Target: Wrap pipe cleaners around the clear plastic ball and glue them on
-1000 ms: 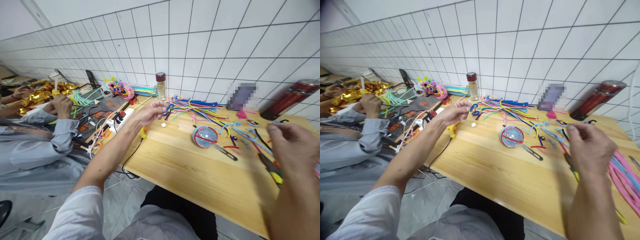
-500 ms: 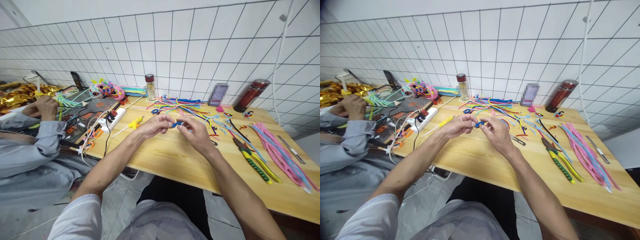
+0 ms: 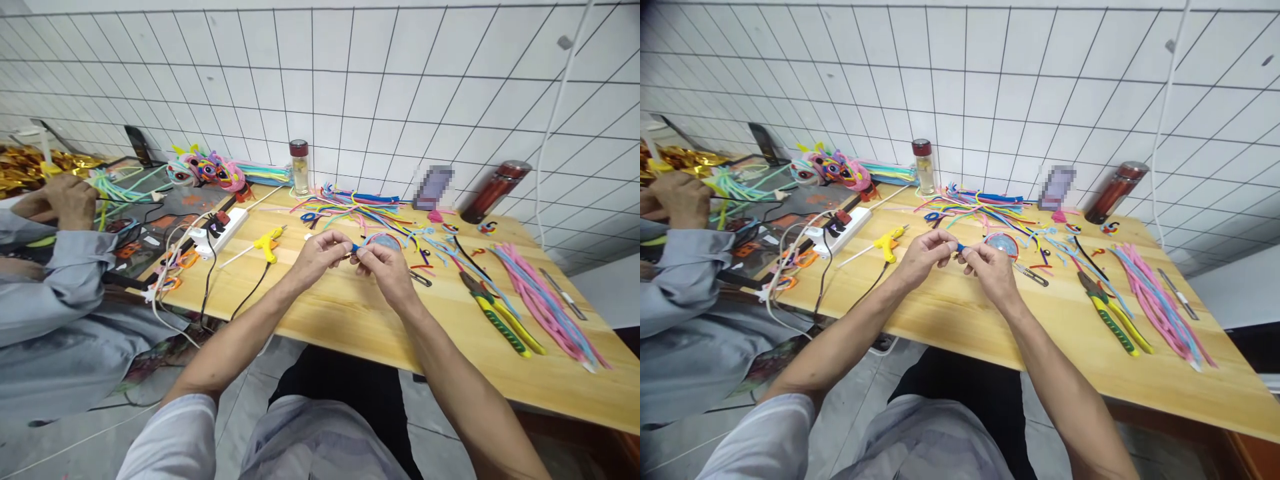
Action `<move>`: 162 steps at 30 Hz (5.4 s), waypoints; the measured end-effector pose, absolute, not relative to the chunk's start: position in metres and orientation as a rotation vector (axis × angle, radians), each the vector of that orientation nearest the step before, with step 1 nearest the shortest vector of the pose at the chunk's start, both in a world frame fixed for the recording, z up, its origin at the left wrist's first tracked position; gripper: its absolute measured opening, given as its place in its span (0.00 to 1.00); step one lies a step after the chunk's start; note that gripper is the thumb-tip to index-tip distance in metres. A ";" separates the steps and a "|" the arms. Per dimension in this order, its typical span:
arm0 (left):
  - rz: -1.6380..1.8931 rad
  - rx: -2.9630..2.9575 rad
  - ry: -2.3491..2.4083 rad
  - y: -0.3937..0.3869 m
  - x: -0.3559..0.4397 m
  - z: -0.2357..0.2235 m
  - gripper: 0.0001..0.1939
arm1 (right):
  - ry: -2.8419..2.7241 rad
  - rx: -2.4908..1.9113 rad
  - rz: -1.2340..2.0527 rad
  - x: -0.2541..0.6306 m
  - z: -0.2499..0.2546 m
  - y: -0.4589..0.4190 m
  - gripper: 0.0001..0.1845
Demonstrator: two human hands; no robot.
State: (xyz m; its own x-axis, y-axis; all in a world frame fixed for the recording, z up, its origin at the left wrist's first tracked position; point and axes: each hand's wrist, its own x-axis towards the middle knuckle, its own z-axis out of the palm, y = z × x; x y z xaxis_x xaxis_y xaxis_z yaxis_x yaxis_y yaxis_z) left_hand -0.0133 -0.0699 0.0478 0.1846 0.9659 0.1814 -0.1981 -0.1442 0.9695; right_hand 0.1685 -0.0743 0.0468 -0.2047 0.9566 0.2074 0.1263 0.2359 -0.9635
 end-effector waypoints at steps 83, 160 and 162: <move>1.315 1.078 0.879 -0.051 0.014 0.005 0.16 | -1.638 -1.071 0.814 0.177 0.011 -0.058 0.04; 1.274 1.193 0.988 -0.060 0.018 0.006 0.11 | -1.738 -1.013 0.396 0.176 0.003 -0.066 0.07; 1.248 1.147 0.983 -0.060 0.017 0.005 0.13 | -1.666 -1.027 0.573 0.175 0.001 -0.067 0.06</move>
